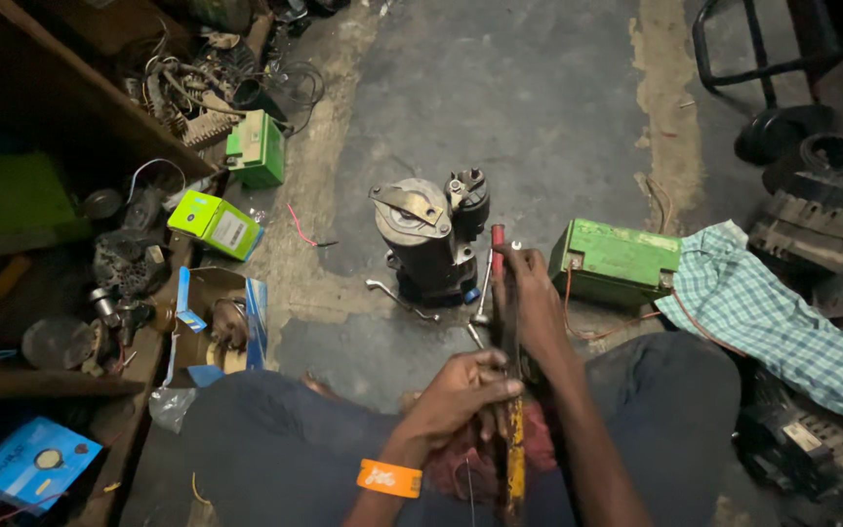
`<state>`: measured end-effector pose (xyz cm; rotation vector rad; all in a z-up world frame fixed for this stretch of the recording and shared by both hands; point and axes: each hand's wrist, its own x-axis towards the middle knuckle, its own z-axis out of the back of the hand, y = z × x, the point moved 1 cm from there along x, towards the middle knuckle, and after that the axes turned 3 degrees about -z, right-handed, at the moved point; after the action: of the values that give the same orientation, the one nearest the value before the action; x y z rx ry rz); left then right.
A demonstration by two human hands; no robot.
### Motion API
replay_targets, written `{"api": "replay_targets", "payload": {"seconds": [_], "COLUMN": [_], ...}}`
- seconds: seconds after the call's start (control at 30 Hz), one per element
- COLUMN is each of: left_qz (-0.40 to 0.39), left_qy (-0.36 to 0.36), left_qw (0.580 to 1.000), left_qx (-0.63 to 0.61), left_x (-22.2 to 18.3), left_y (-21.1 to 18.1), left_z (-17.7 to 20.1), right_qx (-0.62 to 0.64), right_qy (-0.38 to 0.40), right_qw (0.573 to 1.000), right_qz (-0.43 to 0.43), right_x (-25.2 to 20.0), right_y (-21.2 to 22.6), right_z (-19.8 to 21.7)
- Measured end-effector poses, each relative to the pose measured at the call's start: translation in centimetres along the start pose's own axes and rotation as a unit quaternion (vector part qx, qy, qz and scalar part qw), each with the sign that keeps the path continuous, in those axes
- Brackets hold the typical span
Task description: The person sits on the floor and uses a hammer and a metal bar to repeatedly strike a cylindrical motor component. The person holds the motor with one hand and strikes it with the other, occasionally adjusting the motor's position.
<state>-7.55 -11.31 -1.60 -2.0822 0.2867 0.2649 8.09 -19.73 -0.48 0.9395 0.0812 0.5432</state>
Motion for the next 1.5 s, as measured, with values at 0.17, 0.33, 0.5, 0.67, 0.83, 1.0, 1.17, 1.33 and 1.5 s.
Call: {"api": "replay_targets", "payload": {"seconds": [0.17,0.33,0.5,0.67,0.83,1.0,1.17,1.33,1.5], "left_qz": [-0.059,-0.114,-0.346,-0.413,-0.401,-0.42,-0.414,-0.409,-0.428], "left_qy": [-0.052,-0.056,-0.328,-0.34,-0.304,-0.364,-0.372,-0.382,-0.372], "left_qw": [0.997,0.992,0.846,0.613,0.694,0.659,0.667,0.666,0.653], "left_qx": [-0.011,-0.023,0.24,0.581,0.515,0.506,0.496,0.493,0.503], "left_x": [0.0,-1.1,-2.9,0.0,3.8,5.2,5.5,5.9,5.8], "left_y": [0.1,-3.3,-10.0,-15.8,-15.2,-12.9,-12.7,-12.4,-12.5], "left_z": [-0.7,0.1,1.8,3.5,4.8,5.8,6.3,6.3,6.5], "right_qx": [0.049,0.084,0.425,0.512,0.441,0.384,0.463,0.439,0.468], "right_qy": [-0.004,-0.115,-0.019,0.009,0.021,0.06,0.015,0.008,-0.012], "right_qw": [0.997,0.986,0.886,0.846,0.878,0.878,0.851,0.868,0.848], "right_qz": [0.056,0.084,-0.182,-0.144,-0.185,-0.28,-0.248,-0.231,-0.249], "right_x": [-0.3,0.0,0.3,0.5,1.5,2.3,4.0,3.6,3.0], "right_y": [-0.4,-2.1,-5.1,-5.9,-4.9,-5.9,-6.7,-6.3,-4.9], "right_z": [-0.2,-0.7,-3.5,-6.4,-7.9,-8.7,-9.6,-9.0,-9.3]}}
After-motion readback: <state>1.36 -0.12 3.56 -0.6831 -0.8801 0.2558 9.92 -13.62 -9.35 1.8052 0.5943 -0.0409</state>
